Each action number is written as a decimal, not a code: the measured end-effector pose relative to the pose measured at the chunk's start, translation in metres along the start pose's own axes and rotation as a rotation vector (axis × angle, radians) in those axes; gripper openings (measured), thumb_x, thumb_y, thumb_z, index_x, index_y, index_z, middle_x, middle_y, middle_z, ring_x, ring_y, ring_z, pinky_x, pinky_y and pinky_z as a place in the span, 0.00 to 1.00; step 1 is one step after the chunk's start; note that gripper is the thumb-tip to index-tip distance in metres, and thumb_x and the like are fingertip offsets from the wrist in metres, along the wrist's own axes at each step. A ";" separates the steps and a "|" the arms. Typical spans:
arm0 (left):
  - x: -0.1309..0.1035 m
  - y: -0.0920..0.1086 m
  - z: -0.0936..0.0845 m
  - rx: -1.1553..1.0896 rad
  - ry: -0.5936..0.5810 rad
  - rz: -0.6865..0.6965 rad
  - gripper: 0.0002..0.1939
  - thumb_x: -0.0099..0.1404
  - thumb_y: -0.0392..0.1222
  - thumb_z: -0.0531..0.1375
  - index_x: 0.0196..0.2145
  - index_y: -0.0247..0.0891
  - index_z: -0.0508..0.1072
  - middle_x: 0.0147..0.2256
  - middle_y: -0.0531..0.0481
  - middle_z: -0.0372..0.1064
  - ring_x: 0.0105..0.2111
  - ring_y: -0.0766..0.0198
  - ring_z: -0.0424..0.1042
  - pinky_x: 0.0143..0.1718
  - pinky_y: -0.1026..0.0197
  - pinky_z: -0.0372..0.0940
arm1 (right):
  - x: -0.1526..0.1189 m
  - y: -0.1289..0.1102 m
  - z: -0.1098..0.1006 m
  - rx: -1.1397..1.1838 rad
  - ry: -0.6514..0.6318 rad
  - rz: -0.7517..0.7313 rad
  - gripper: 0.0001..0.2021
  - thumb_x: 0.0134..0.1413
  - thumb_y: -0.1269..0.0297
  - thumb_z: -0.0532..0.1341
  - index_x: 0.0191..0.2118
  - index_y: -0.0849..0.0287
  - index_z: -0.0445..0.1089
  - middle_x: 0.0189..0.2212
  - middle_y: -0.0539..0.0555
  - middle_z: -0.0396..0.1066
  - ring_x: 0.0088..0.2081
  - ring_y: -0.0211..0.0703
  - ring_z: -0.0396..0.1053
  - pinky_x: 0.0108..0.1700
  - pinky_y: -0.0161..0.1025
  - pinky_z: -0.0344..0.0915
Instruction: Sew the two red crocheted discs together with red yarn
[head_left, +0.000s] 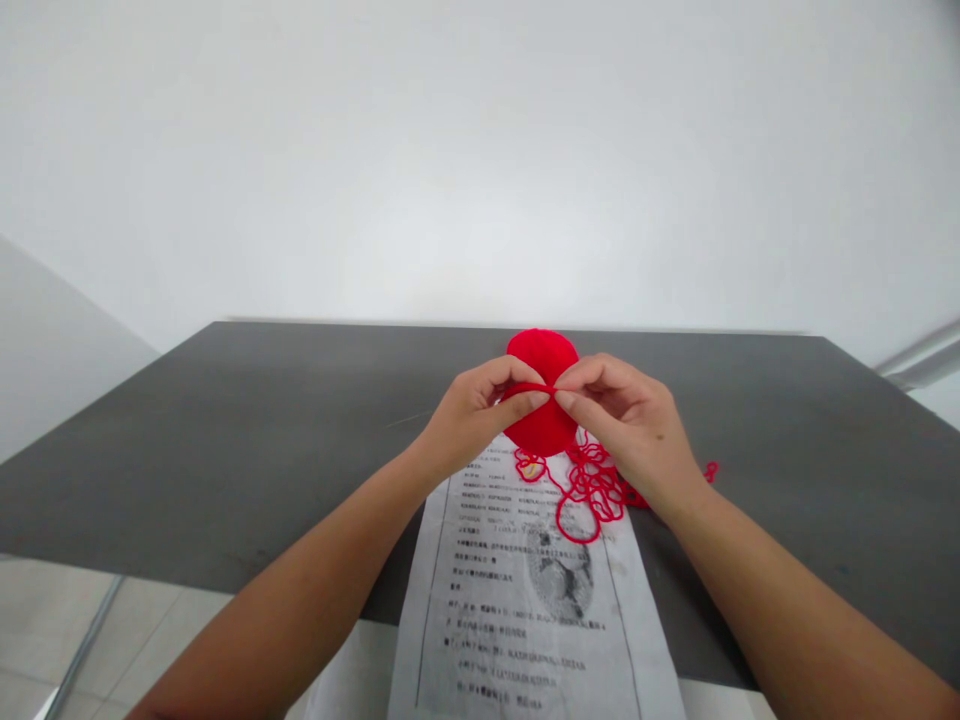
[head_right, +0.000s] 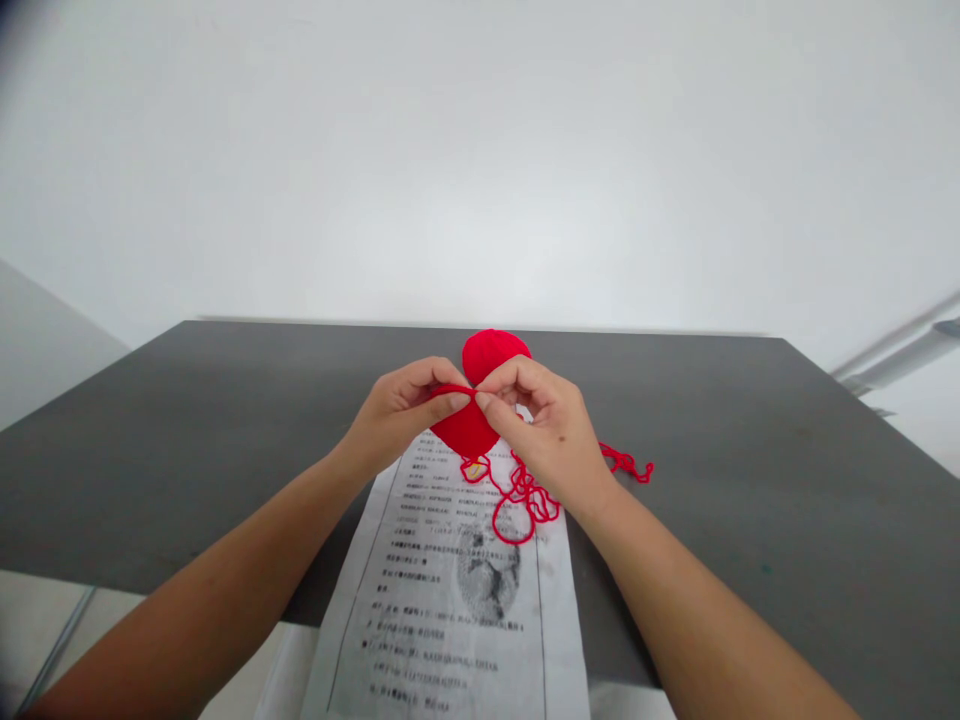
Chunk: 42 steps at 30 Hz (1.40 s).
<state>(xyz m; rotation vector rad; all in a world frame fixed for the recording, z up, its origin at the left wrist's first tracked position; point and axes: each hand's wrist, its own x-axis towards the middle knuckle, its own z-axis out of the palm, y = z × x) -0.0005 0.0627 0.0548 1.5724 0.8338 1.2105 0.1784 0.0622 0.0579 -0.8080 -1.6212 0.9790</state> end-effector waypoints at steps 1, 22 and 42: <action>0.000 0.000 0.000 -0.027 -0.010 -0.009 0.09 0.61 0.45 0.66 0.31 0.36 0.74 0.29 0.53 0.69 0.29 0.68 0.66 0.33 0.64 0.62 | 0.000 0.000 0.000 0.003 0.002 -0.006 0.04 0.53 0.69 0.63 0.29 0.58 0.70 0.25 0.49 0.68 0.28 0.37 0.63 0.32 0.36 0.60; 0.000 -0.003 0.000 0.001 0.050 0.043 0.08 0.59 0.43 0.67 0.29 0.37 0.73 0.29 0.53 0.69 0.31 0.66 0.67 0.35 0.63 0.63 | 0.001 0.000 0.000 -0.001 -0.015 -0.011 0.03 0.53 0.69 0.63 0.29 0.58 0.71 0.26 0.49 0.69 0.28 0.37 0.65 0.33 0.37 0.61; -0.001 -0.001 0.001 0.066 0.049 0.076 0.05 0.60 0.39 0.65 0.29 0.37 0.73 0.29 0.52 0.70 0.32 0.66 0.68 0.35 0.63 0.63 | 0.003 0.001 0.002 0.002 -0.012 -0.018 0.03 0.53 0.70 0.63 0.29 0.59 0.70 0.25 0.48 0.68 0.27 0.36 0.64 0.32 0.36 0.61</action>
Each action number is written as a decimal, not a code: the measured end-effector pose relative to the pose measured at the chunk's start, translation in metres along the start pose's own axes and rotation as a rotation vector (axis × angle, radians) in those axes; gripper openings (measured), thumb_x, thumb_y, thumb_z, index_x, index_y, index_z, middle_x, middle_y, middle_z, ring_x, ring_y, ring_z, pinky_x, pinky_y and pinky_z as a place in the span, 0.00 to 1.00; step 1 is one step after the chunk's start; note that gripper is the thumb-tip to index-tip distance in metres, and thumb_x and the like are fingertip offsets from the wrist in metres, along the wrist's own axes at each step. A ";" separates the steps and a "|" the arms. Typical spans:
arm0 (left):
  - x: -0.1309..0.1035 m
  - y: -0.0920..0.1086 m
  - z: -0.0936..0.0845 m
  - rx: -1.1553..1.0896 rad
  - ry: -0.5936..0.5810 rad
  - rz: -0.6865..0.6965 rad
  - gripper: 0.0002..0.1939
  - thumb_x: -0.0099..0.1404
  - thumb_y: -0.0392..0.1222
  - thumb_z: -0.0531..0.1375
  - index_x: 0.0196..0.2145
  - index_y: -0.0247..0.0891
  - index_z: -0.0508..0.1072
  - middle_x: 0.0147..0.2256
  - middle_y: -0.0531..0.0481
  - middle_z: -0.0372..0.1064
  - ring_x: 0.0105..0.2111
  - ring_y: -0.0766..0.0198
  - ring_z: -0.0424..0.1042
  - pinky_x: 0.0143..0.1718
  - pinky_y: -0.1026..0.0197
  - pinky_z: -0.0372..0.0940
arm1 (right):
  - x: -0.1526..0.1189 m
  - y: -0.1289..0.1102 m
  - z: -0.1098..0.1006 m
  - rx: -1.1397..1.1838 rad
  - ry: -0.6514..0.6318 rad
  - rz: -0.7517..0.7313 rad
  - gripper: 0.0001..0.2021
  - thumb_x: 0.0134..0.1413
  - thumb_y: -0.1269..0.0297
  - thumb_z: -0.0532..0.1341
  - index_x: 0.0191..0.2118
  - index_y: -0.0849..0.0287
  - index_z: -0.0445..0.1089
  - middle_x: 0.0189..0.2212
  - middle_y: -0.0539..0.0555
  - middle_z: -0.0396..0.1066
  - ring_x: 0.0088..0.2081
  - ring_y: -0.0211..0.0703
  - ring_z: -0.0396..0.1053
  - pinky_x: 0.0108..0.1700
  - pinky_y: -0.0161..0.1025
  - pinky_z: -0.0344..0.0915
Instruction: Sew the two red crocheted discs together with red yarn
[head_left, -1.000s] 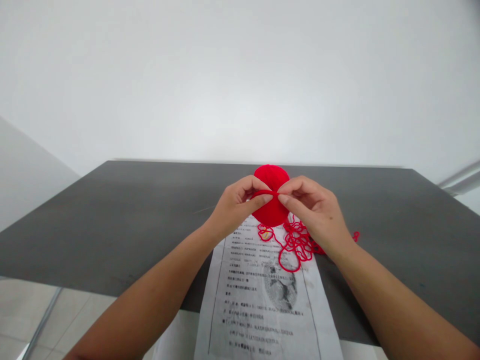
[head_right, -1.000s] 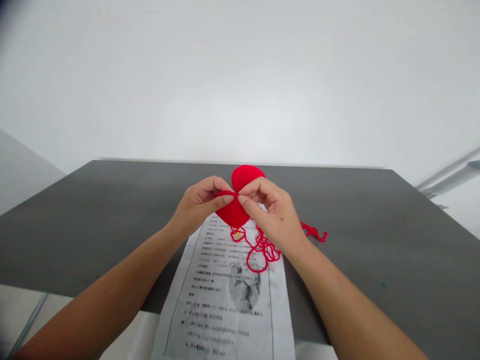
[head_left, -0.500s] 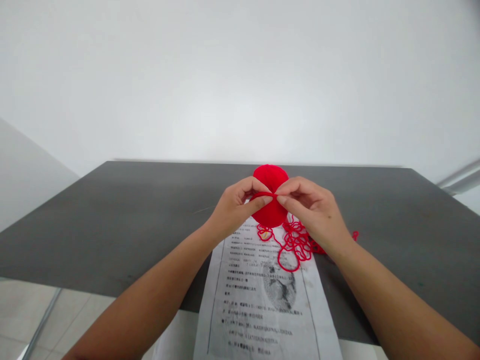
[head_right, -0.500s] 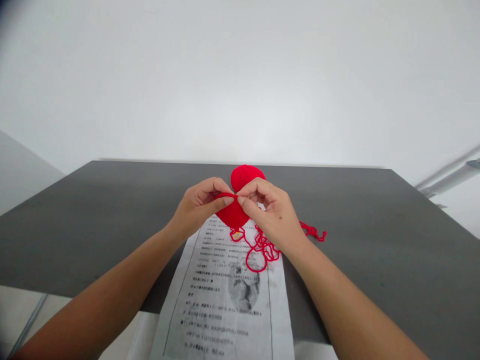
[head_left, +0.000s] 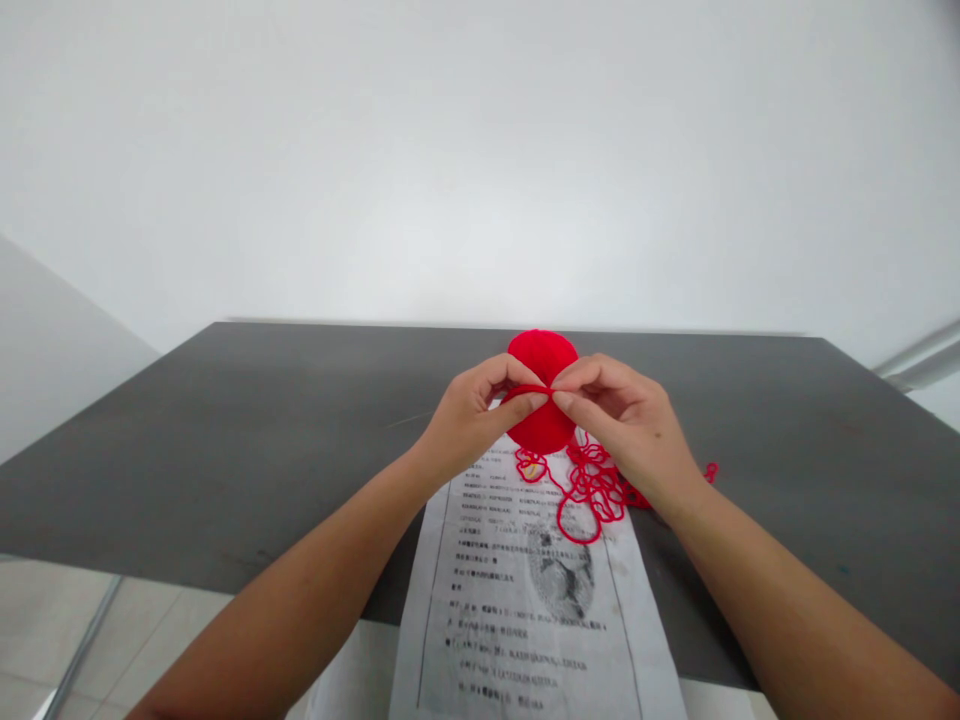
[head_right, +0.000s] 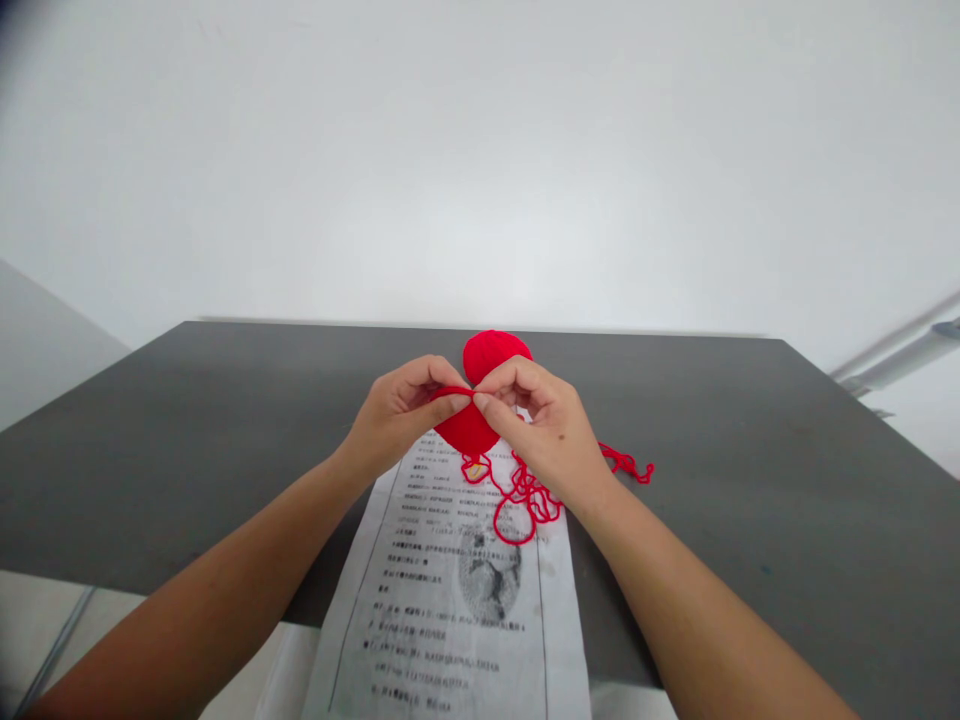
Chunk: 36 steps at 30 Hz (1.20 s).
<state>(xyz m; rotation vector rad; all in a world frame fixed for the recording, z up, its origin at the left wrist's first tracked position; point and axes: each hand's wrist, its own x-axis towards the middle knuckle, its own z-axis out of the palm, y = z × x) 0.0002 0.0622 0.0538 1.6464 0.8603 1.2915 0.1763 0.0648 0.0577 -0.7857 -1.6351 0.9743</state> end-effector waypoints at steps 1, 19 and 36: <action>0.000 0.000 0.000 0.003 0.002 0.001 0.05 0.60 0.39 0.65 0.29 0.37 0.73 0.29 0.52 0.70 0.32 0.66 0.68 0.35 0.63 0.63 | 0.000 0.000 0.000 -0.006 -0.002 -0.009 0.03 0.53 0.70 0.63 0.29 0.59 0.70 0.25 0.48 0.68 0.27 0.36 0.64 0.32 0.36 0.61; 0.000 0.002 0.001 -0.005 0.078 -0.007 0.07 0.56 0.38 0.67 0.27 0.36 0.72 0.26 0.54 0.69 0.28 0.68 0.67 0.34 0.63 0.64 | -0.003 0.001 0.001 0.003 0.015 0.011 0.03 0.54 0.68 0.64 0.31 0.58 0.71 0.27 0.49 0.69 0.29 0.37 0.65 0.33 0.37 0.61; 0.001 0.000 0.001 -0.028 0.037 -0.032 0.08 0.57 0.41 0.68 0.28 0.36 0.72 0.27 0.54 0.69 0.29 0.68 0.67 0.35 0.63 0.64 | -0.002 0.000 0.000 -0.024 0.014 0.008 0.03 0.53 0.69 0.63 0.30 0.58 0.72 0.26 0.49 0.70 0.29 0.38 0.66 0.34 0.37 0.63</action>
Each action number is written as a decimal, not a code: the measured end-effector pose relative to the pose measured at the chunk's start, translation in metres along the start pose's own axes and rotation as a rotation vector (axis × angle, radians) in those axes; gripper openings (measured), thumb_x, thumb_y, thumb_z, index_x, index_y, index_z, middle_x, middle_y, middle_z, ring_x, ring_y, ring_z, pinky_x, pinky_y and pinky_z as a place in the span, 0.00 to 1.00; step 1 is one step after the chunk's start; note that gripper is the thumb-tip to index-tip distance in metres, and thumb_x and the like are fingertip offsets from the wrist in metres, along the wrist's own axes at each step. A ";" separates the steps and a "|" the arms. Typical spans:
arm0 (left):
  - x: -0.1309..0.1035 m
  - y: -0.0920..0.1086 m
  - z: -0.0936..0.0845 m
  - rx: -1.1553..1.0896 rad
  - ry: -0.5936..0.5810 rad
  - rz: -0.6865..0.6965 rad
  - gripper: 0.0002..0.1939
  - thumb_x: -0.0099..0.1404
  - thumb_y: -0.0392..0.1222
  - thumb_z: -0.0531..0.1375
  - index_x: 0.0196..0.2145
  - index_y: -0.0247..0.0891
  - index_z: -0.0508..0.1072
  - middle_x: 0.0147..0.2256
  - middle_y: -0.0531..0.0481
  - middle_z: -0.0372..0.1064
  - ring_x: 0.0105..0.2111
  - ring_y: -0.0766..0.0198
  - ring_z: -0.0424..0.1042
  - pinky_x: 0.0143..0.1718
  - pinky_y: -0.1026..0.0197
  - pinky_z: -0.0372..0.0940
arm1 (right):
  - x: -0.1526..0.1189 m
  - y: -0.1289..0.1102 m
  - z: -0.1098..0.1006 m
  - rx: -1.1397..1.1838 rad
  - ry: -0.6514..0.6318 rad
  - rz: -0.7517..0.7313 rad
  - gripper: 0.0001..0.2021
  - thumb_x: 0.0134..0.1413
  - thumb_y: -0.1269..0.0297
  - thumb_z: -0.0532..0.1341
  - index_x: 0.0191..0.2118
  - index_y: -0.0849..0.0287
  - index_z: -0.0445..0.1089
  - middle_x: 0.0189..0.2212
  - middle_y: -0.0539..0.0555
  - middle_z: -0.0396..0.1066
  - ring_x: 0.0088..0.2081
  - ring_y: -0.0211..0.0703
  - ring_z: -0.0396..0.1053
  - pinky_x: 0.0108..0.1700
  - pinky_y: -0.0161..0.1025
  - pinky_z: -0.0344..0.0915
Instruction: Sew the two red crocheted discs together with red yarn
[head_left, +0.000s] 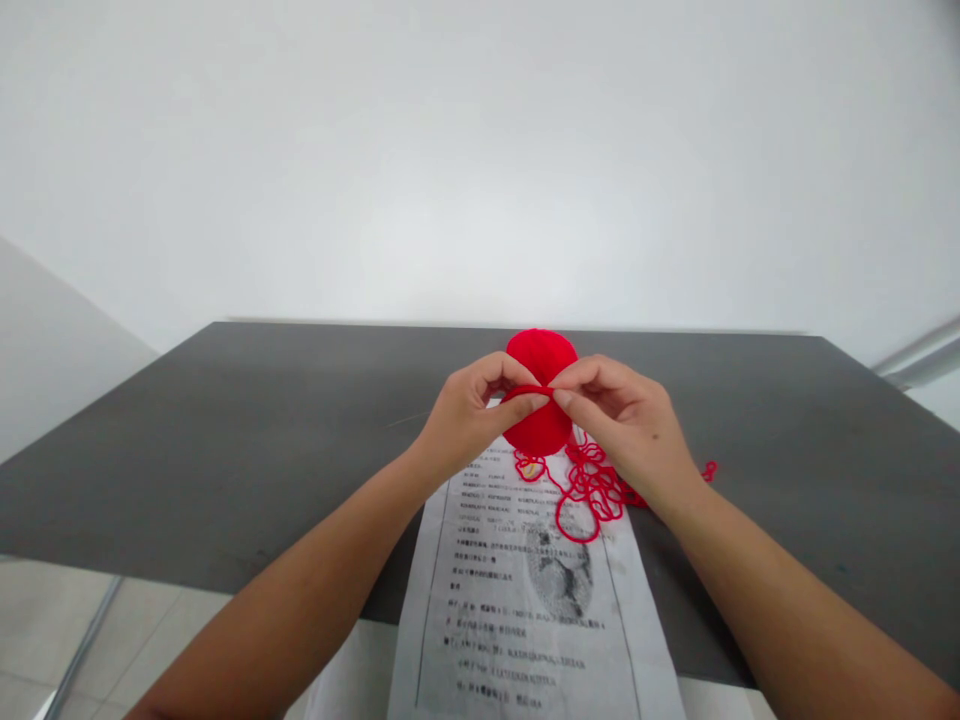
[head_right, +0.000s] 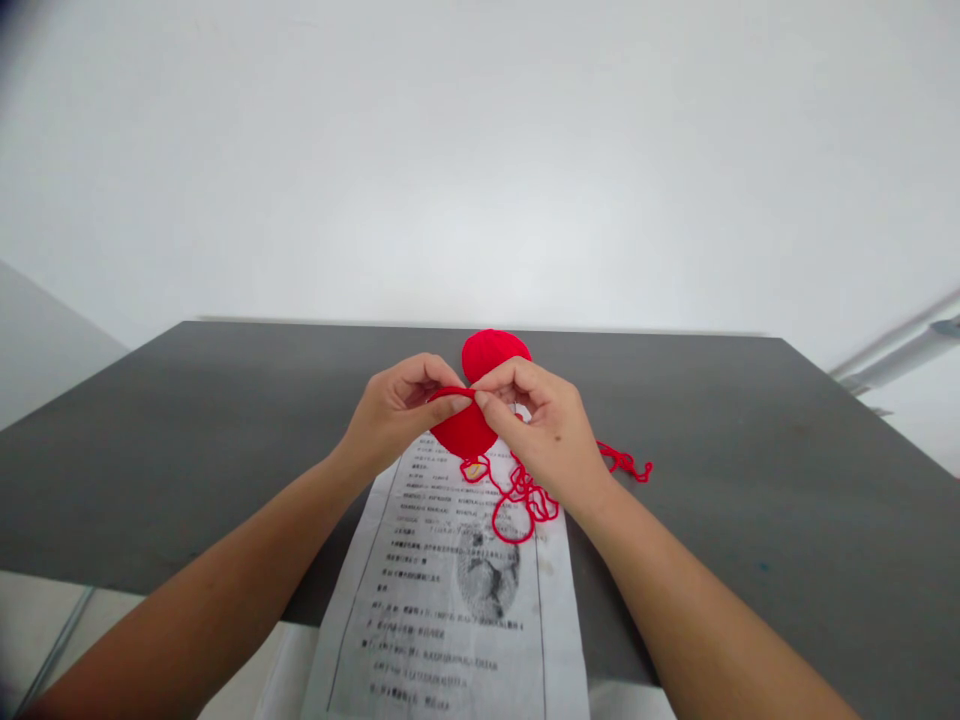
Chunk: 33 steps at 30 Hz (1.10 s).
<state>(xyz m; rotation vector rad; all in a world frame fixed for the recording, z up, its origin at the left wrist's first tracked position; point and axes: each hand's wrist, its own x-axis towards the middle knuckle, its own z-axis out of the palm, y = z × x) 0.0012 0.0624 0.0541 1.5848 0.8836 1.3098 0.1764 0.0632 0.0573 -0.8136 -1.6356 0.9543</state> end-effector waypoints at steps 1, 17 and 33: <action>0.000 0.000 0.000 -0.012 -0.003 -0.010 0.08 0.57 0.41 0.68 0.28 0.36 0.72 0.27 0.54 0.69 0.29 0.68 0.67 0.35 0.63 0.63 | 0.000 0.000 0.000 0.002 0.003 0.003 0.03 0.53 0.69 0.63 0.30 0.58 0.72 0.26 0.49 0.70 0.29 0.38 0.66 0.34 0.37 0.63; -0.001 0.002 0.000 0.041 -0.012 0.001 0.06 0.58 0.40 0.66 0.28 0.37 0.72 0.28 0.52 0.69 0.31 0.66 0.68 0.34 0.63 0.64 | 0.001 0.000 0.000 0.001 0.000 0.032 0.04 0.53 0.67 0.63 0.28 0.58 0.70 0.24 0.49 0.68 0.27 0.37 0.64 0.32 0.37 0.61; 0.000 0.003 -0.001 0.241 0.015 0.052 0.03 0.59 0.38 0.63 0.28 0.37 0.73 0.28 0.51 0.72 0.31 0.65 0.69 0.35 0.62 0.63 | 0.001 0.002 0.000 -0.071 -0.006 -0.016 0.04 0.54 0.67 0.62 0.29 0.58 0.71 0.25 0.49 0.70 0.28 0.38 0.66 0.33 0.37 0.62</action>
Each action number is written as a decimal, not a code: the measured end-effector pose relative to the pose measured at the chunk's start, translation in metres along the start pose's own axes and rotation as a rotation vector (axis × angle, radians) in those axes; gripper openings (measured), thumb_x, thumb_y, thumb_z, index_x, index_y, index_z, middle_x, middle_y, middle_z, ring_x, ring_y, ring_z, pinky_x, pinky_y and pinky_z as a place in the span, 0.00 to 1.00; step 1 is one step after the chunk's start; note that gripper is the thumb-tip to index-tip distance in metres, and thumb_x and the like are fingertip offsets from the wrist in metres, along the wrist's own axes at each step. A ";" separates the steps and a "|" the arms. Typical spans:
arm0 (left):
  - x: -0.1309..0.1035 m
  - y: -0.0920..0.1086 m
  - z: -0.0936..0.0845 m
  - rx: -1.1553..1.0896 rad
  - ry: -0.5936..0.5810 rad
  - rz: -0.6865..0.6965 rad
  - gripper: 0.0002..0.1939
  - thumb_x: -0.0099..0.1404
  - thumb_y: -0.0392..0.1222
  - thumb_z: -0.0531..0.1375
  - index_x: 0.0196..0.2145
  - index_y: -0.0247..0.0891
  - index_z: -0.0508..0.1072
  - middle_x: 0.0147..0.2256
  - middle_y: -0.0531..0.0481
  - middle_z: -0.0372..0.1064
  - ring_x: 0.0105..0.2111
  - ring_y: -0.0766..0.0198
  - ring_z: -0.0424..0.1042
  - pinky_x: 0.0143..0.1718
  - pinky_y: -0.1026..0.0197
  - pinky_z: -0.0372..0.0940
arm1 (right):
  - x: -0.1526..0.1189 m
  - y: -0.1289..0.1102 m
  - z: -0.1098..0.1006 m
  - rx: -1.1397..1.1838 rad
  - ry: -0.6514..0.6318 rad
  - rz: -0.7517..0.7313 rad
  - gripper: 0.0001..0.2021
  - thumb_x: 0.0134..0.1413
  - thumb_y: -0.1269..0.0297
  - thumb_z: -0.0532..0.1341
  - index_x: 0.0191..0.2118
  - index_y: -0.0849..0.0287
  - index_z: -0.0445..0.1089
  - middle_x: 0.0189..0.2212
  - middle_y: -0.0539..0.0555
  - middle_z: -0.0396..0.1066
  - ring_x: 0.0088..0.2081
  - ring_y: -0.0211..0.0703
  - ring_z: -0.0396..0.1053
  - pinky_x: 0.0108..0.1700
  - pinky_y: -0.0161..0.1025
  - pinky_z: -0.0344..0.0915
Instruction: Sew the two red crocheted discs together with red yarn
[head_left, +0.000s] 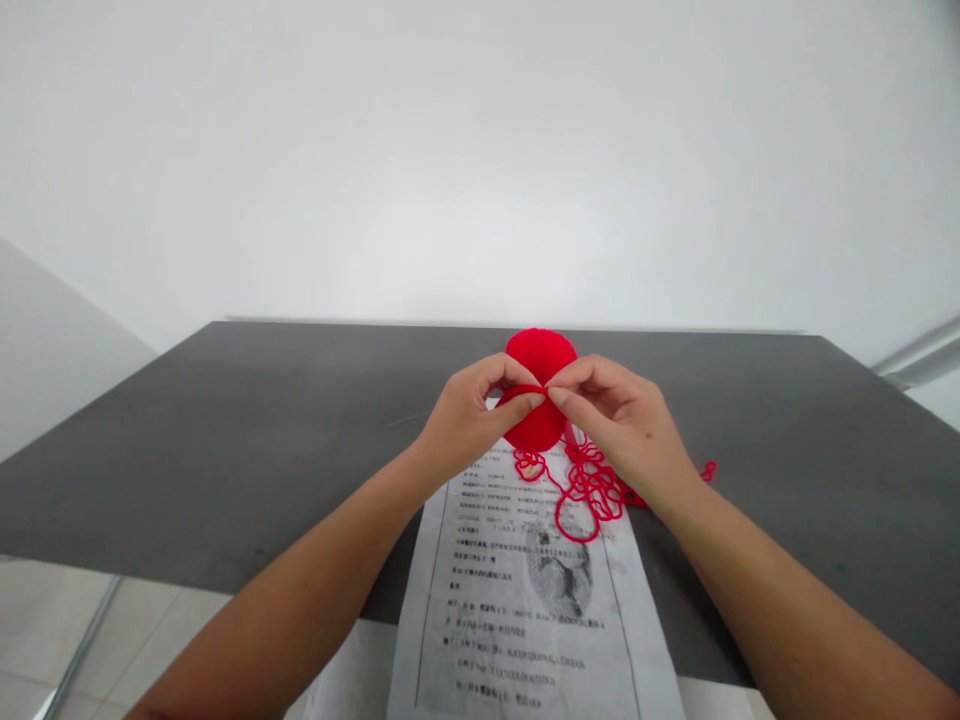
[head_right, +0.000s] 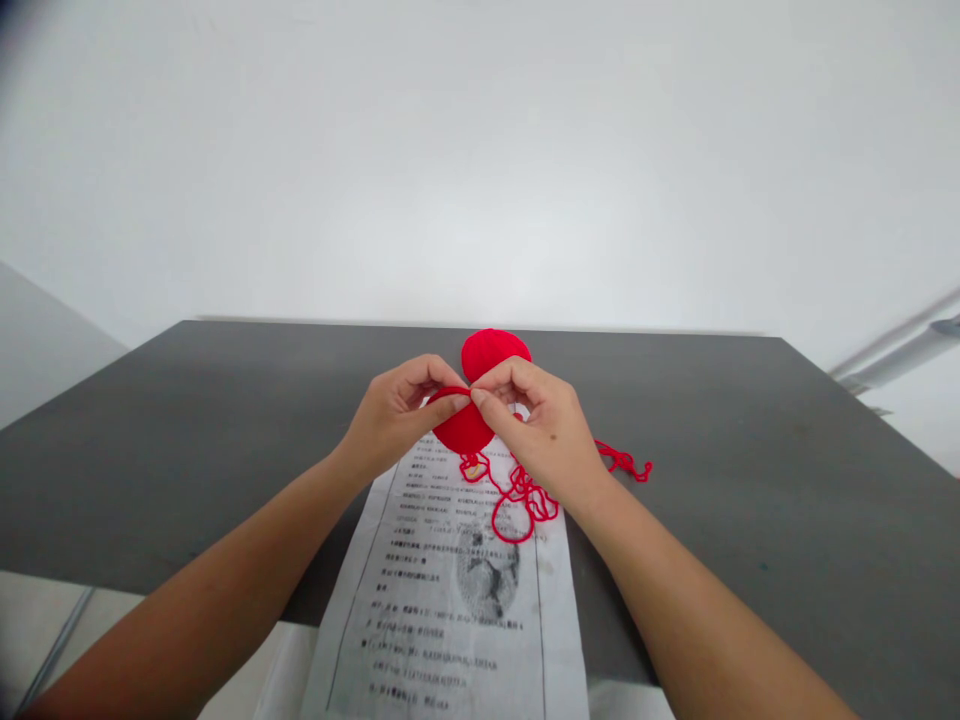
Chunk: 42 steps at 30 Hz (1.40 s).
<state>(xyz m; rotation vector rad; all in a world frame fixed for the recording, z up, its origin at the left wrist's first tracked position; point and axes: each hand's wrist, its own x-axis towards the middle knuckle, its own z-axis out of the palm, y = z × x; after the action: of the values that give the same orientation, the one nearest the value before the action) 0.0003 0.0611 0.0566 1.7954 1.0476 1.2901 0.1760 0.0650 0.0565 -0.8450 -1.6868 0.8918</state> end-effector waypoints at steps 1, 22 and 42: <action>0.000 0.000 0.000 0.009 -0.002 0.007 0.03 0.59 0.37 0.63 0.28 0.37 0.73 0.28 0.51 0.72 0.31 0.65 0.69 0.35 0.62 0.63 | 0.000 0.000 0.000 -0.008 0.002 0.000 0.04 0.54 0.67 0.62 0.29 0.58 0.70 0.25 0.49 0.69 0.28 0.38 0.65 0.33 0.37 0.62; 0.002 -0.003 -0.001 -0.325 -0.039 -0.145 0.09 0.56 0.41 0.67 0.28 0.35 0.72 0.27 0.53 0.70 0.27 0.69 0.67 0.31 0.65 0.63 | -0.001 0.004 -0.001 0.051 0.001 0.058 0.04 0.56 0.66 0.62 0.31 0.59 0.70 0.25 0.49 0.69 0.27 0.37 0.65 0.32 0.36 0.62; 0.001 -0.003 0.002 -0.403 -0.050 -0.160 0.09 0.55 0.41 0.69 0.28 0.35 0.73 0.27 0.54 0.70 0.27 0.69 0.66 0.31 0.65 0.62 | -0.002 0.001 -0.002 0.078 -0.012 0.072 0.04 0.55 0.67 0.62 0.31 0.59 0.72 0.25 0.50 0.70 0.27 0.37 0.65 0.32 0.37 0.62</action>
<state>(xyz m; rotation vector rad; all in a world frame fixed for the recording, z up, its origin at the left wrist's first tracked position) 0.0014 0.0637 0.0538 1.4052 0.8160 1.2482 0.1781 0.0640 0.0550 -0.8535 -1.6303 1.0069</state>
